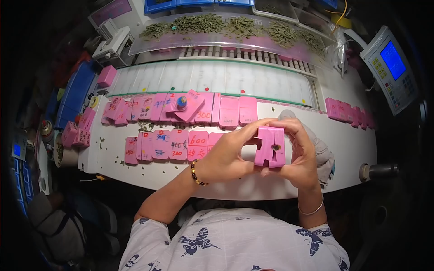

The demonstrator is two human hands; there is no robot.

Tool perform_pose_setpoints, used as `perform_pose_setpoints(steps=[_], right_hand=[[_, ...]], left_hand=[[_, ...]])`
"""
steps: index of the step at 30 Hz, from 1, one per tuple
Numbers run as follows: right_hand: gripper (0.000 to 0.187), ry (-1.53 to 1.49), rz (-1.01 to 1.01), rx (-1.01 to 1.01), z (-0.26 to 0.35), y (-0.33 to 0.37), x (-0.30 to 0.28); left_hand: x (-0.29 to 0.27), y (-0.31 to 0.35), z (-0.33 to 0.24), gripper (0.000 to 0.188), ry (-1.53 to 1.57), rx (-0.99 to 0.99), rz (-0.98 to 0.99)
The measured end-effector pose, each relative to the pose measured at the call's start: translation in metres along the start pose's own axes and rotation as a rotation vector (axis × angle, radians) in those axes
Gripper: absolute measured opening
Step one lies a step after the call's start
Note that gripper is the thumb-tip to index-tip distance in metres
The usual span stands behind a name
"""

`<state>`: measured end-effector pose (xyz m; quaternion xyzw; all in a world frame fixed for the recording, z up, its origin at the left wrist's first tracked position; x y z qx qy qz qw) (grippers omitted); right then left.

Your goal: Placing small colorful figurines into pink molds and prepping them with a sponge at a production assembly station.

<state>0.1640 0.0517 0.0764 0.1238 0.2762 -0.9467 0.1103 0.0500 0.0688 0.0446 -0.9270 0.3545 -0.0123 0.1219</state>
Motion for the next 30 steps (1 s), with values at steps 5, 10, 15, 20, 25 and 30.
perform_pose_setpoints(steps=[5, 10, 15, 20, 25, 30], right_hand=[[0.086, -0.606, -0.278, 0.238, -0.018, 0.01, -0.013], [0.056, -0.443, -0.452, 0.065, -0.001, 0.006, -0.014], [0.029, 0.221, -0.234, -0.163, 0.029, 0.012, 0.012], [0.035, 0.388, -0.228, -0.342, 0.044, 0.025, 0.035], [0.041, 0.561, -0.104, -0.418, 0.041, 0.041, 0.058], [0.035, 0.29, 0.034, -0.366, 0.043, 0.031, 0.041]], left_hand=[[-0.003, 0.006, 0.009, 0.082, 0.204, -0.107, -0.032], [0.001, 0.003, 0.024, 0.07, 0.904, -0.1, -0.199], [0.006, -0.004, 0.034, 0.05, 1.252, -0.155, -0.243], [0.0, -0.008, 0.048, 0.068, 1.31, -0.213, -0.353], [-0.014, -0.016, 0.027, 0.062, 1.331, -0.166, -0.355], [-0.028, -0.008, 0.027, 0.06, 0.731, -0.259, -0.453]])
Point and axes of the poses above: each hand's wrist, its own y-axis away from the middle knuckle, its own x-axis out of the palm, z = x × y, the point moved 9 cm from there along -y, towards the middle knuckle, and after that the axes turned 4 degrees about -x, right-handed, at the moved point
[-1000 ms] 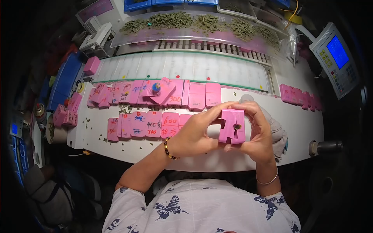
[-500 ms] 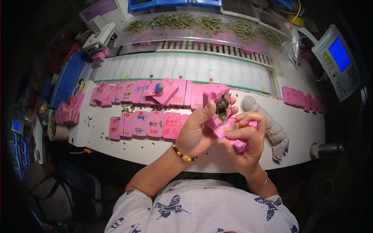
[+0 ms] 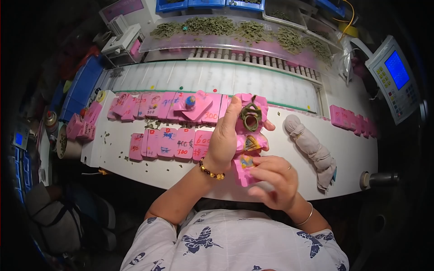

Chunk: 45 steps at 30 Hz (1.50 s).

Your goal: Placing small colorful figurines into pink molds and prepping them with a sponge at a production assembly station.

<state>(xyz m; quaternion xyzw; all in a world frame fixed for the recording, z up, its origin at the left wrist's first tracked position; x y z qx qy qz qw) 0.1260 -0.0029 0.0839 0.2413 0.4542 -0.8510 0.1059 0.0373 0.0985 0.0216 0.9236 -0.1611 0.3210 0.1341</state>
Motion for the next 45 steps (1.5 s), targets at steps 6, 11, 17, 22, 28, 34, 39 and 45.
perform_pose_setpoints(steps=[6, 11, 17, 22, 28, 34, 39, 45], right_hand=[[0.024, 0.346, 0.018, 0.076, -0.017, -0.042, -0.033], [0.019, 0.547, 0.111, -0.099, -0.016, -0.044, -0.019], [0.024, 0.169, 0.117, -0.01, -0.021, -0.049, -0.035], [0.014, -0.966, -0.264, 0.653, -0.083, -0.023, -0.055], [0.024, -1.272, -0.324, 0.953, -0.116, 0.014, -0.019], [0.016, -1.03, -0.28, 1.006, -0.111, 0.025, -0.002], [0.024, -0.631, -0.299, 0.751, -0.102, 0.016, -0.013], [0.04, 0.161, -0.096, 0.228, -0.057, -0.023, -0.038]], left_hand=[[0.001, 0.001, -0.006, 0.059, -0.317, 0.216, -0.029], [0.02, 0.011, 0.003, 0.058, -0.321, 0.01, 0.104], [0.007, 0.004, -0.001, 0.056, -0.365, 0.01, 0.02], [-0.023, -0.001, 0.009, 0.059, -0.116, -0.142, -0.023], [0.016, 0.011, 0.009, 0.04, -0.542, -0.015, 0.164], [0.015, 0.013, 0.008, 0.017, -0.722, 0.098, 0.124], [0.009, 0.007, 0.022, 0.018, -0.607, 0.041, 0.099], [0.004, 0.002, 0.032, 0.023, -0.749, -0.053, 0.13]])
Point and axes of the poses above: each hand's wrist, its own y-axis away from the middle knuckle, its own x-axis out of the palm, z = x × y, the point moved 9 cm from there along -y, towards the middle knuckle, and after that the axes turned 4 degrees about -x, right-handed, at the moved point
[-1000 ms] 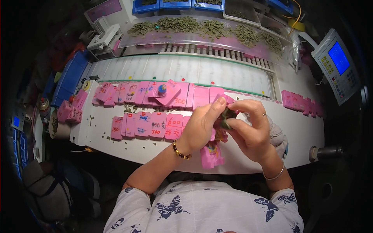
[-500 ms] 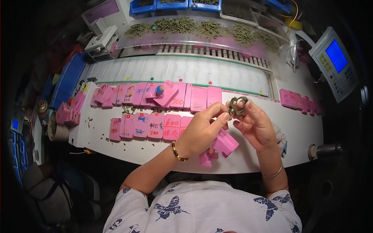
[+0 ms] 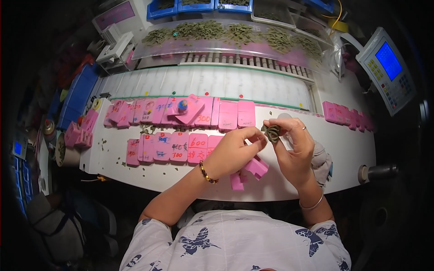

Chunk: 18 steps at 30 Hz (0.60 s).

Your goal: Placing small colorful figurines into pink molds and prepping them with a sponge at a production assembly station.

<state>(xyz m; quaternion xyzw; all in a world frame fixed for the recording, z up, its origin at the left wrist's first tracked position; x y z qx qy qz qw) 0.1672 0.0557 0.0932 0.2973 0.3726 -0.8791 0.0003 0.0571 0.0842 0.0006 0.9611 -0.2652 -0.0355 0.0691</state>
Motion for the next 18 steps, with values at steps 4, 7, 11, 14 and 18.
perform_pose_setpoints(steps=[4, 7, 11, 14, 18], right_hand=[[0.046, 0.071, -0.028, 0.033, -0.008, 0.004, -0.003], [0.046, 0.023, -0.051, 0.073, -0.011, 0.006, -0.003], [0.046, -0.02, -0.024, 0.093, -0.012, 0.007, 0.001], [0.047, -0.104, 0.013, 0.155, -0.017, 0.009, 0.006], [0.05, -0.452, 0.051, 0.428, -0.033, 0.013, 0.017]], left_hand=[[-0.002, 0.009, -0.021, 0.035, -0.098, 0.035, -0.001], [-0.009, 0.011, -0.031, 0.037, -0.171, 0.086, -0.07], [-0.012, 0.01, -0.036, 0.03, -0.229, 0.159, -0.106], [-0.016, 0.011, -0.037, 0.024, -0.281, 0.251, -0.139], [-0.022, 0.011, -0.027, 0.018, -0.128, 0.114, -0.08]])
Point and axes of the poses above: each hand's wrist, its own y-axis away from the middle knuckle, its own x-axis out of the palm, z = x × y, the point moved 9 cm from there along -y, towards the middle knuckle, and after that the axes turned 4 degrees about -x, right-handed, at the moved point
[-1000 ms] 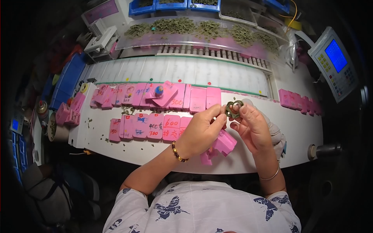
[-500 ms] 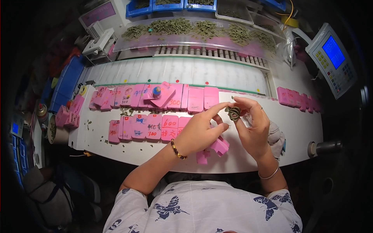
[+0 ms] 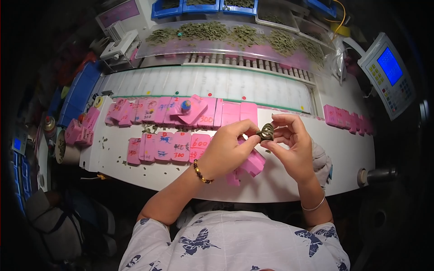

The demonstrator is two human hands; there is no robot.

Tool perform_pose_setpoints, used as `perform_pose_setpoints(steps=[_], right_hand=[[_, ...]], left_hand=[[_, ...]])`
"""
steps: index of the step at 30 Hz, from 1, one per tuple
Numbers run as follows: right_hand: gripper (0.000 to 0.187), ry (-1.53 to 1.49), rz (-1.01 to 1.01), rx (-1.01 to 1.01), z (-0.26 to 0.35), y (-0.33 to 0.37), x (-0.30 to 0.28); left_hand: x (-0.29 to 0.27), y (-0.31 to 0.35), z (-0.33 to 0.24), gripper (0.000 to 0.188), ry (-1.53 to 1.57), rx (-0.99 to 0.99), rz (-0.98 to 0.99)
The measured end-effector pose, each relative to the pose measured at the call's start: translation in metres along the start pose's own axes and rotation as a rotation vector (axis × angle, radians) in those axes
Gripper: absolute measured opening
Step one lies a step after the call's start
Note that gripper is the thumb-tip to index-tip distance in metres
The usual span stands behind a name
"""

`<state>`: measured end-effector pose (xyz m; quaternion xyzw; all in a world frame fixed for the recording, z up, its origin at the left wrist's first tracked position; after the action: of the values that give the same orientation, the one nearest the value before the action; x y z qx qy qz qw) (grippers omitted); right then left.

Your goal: Placing small colorful figurines into pink molds and prepping them with a sponge at a production assembly station.

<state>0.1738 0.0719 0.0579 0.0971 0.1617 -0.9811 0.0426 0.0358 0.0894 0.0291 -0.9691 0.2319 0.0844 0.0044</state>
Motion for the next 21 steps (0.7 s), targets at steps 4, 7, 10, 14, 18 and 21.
perform_pose_setpoints(steps=[4, 7, 10, 14, 18, 21], right_hand=[[0.049, -0.413, 0.01, 0.237, -0.019, -0.002, 0.005], [0.046, -0.465, -0.002, 0.368, -0.033, -0.002, 0.006], [0.043, -0.425, -0.012, 0.452, -0.038, 0.001, 0.013], [0.036, -0.357, -0.017, 0.46, -0.04, 0.01, 0.01], [0.031, -0.409, 0.049, 0.46, -0.047, 0.014, 0.014], [0.028, -0.357, 0.107, 0.441, -0.043, 0.014, 0.02]], left_hand=[[-0.006, 0.0, 0.015, 0.015, 0.235, -0.116, 0.046], [-0.014, 0.003, 0.017, 0.016, 0.402, -0.144, 0.058], [-0.033, 0.009, 0.02, 0.017, 0.386, -0.169, 0.024], [-0.07, 0.016, 0.024, 0.018, 0.375, -0.13, -0.002], [-0.126, 0.026, 0.03, 0.02, 0.361, -0.23, -0.055], [-0.196, 0.03, 0.029, 0.022, 0.271, -0.262, -0.199]])
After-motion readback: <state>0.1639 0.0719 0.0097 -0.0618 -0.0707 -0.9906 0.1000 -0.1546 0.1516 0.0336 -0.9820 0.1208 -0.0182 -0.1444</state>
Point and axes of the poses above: each hand's wrist, its own y-axis away from the middle knuckle, its own x-axis out of the palm, z = x × y, the point moved 9 cm from there along -y, towards the middle knuckle, and after that the axes turned 4 degrees about -x, right-handed, at the moved point
